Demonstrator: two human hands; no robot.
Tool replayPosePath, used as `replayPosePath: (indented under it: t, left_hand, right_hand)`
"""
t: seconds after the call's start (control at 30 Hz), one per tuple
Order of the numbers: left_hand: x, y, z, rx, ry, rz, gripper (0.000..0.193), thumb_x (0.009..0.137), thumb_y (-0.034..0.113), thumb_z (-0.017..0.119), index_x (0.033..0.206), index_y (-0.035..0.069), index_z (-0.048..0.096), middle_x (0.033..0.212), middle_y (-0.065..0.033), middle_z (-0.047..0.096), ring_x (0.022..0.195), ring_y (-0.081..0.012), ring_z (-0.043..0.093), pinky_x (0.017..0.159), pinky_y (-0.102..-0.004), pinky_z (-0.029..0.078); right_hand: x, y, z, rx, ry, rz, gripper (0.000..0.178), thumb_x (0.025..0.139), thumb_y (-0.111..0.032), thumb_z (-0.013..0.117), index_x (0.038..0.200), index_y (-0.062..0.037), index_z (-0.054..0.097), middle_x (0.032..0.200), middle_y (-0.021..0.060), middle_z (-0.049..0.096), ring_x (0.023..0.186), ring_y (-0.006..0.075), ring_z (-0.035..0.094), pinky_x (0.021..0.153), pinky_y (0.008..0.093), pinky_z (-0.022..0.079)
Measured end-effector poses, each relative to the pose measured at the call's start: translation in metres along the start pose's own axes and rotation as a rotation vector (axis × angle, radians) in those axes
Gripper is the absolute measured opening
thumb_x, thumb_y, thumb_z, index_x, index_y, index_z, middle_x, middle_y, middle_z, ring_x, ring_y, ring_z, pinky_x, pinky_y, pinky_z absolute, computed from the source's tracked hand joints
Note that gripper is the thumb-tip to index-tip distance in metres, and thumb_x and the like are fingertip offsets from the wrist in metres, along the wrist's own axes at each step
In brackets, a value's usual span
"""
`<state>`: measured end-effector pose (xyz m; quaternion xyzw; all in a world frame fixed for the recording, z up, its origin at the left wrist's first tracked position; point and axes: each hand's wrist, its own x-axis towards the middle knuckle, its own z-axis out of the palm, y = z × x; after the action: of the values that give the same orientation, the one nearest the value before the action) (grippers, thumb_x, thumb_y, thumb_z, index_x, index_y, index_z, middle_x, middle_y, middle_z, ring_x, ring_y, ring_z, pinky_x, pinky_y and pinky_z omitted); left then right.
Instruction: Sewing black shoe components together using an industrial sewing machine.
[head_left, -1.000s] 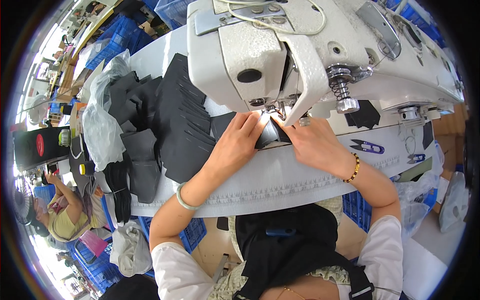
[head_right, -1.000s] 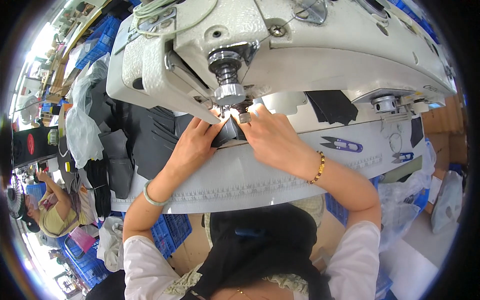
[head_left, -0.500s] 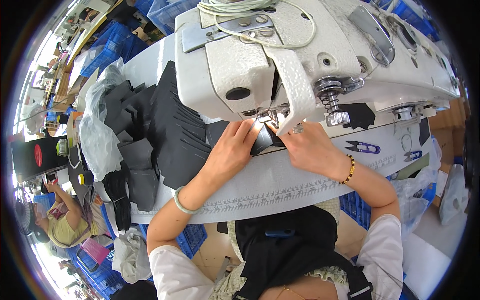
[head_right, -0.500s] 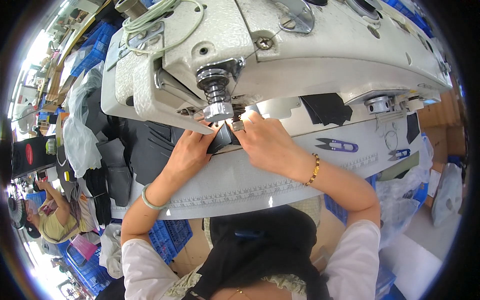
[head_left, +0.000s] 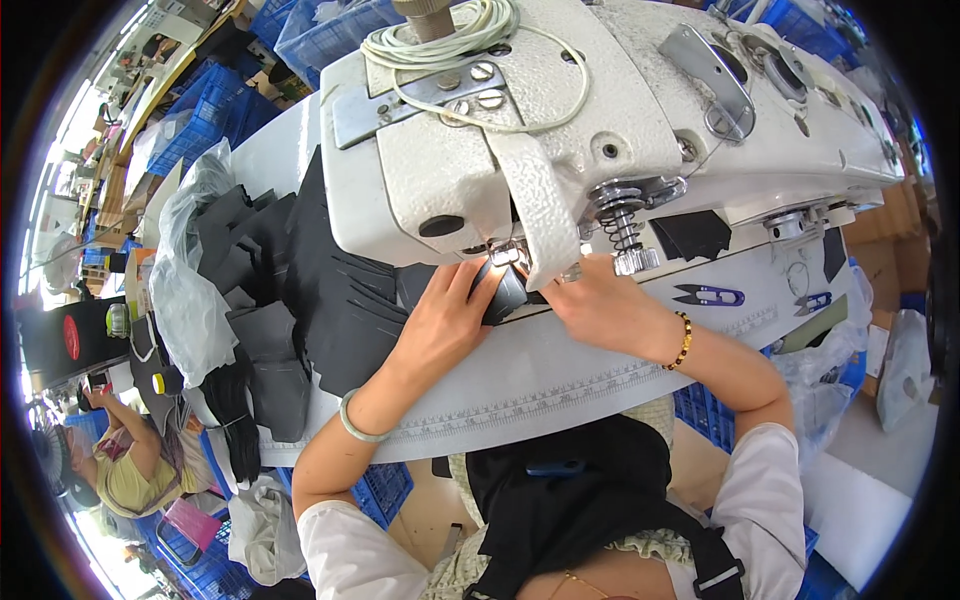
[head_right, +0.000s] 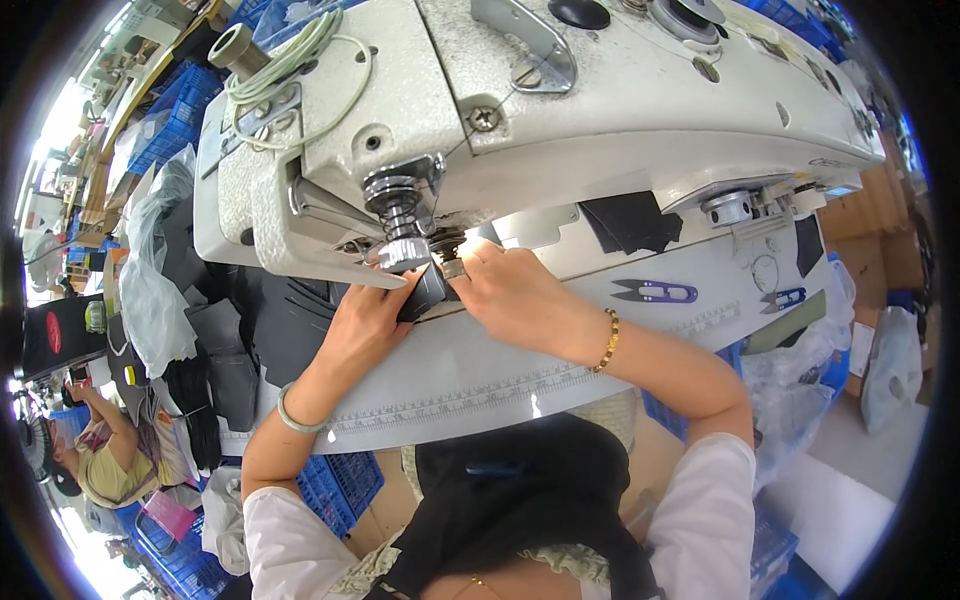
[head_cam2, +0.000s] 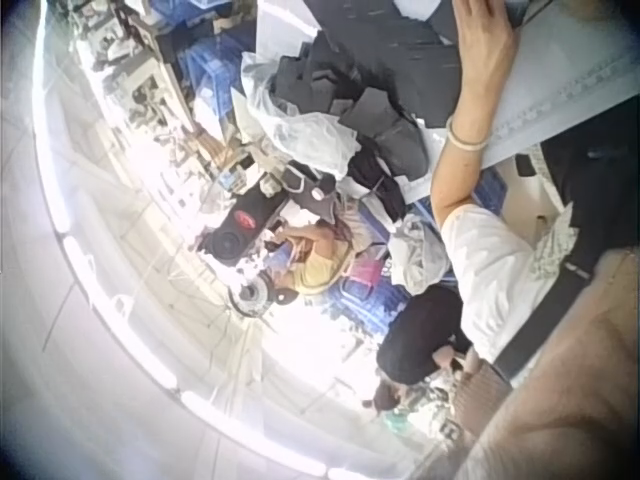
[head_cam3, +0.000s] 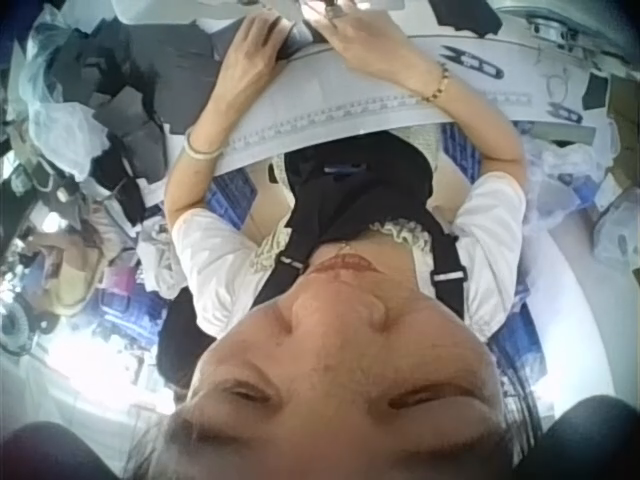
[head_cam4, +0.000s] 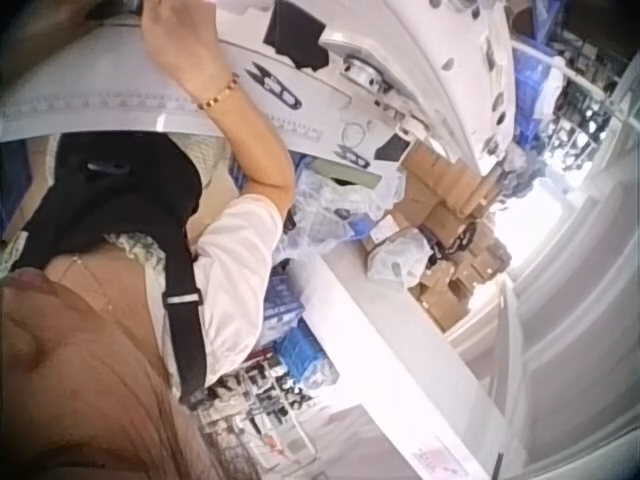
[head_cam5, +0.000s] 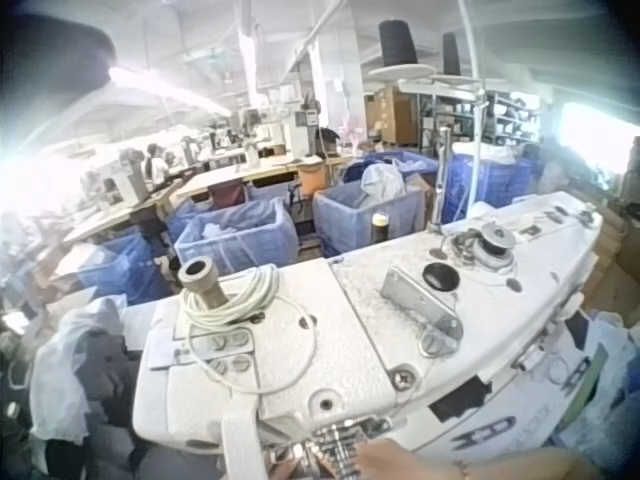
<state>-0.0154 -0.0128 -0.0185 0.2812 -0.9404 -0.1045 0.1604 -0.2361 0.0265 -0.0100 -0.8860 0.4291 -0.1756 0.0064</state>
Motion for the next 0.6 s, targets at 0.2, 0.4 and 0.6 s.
replayPosePath:
  t: [0.2, 0.4, 0.6]
  left_hand:
    - [0.003, 0.0, -0.003, 0.009, -0.002, -0.012, 0.068, 0.055, 0.003, 0.075, 0.117, -0.002, 0.05, 0.117, -0.0161, 0.047, 0.105, -0.0346, 0.049, 0.091, -0.0395, 0.045]
    - [0.007, -0.003, -0.002, 0.006, 0.013, 0.004, 0.065, 0.055, 0.004, 0.076, 0.115, -0.002, 0.052, 0.114, -0.0164, 0.05, 0.107, -0.0339, 0.049, 0.091, -0.0393, 0.045]
    - [0.003, -0.003, -0.001, -0.043, -0.027, -0.083, 0.07, 0.051, -0.003, 0.074, 0.119, 0.005, 0.058, 0.124, -0.0141, 0.047, 0.119, -0.0372, 0.046, 0.095, -0.042, 0.047]
  right_hand:
    - [0.0, 0.003, 0.005, -0.025, -0.02, -0.036, 0.012, 0.075, -0.008, 0.055, 0.086, -0.0014, 0.057, 0.073, 0.0074, 0.052, 0.076, 0.0217, 0.053, 0.058, 0.0331, 0.046]
    - [-0.002, 0.003, 0.008, -0.147, 0.038, -0.042, 0.018, 0.076, -0.008, 0.057, 0.092, -0.0013, 0.06, 0.073, 0.0048, 0.05, 0.081, 0.0195, 0.05, 0.059, 0.0302, 0.043]
    - [-0.002, 0.002, 0.01, -0.095, 0.019, -0.031, 0.023, 0.076, -0.009, 0.057, 0.098, -0.0006, 0.06, 0.073, 0.004, 0.049, 0.08, 0.0187, 0.048, 0.06, 0.0289, 0.042]
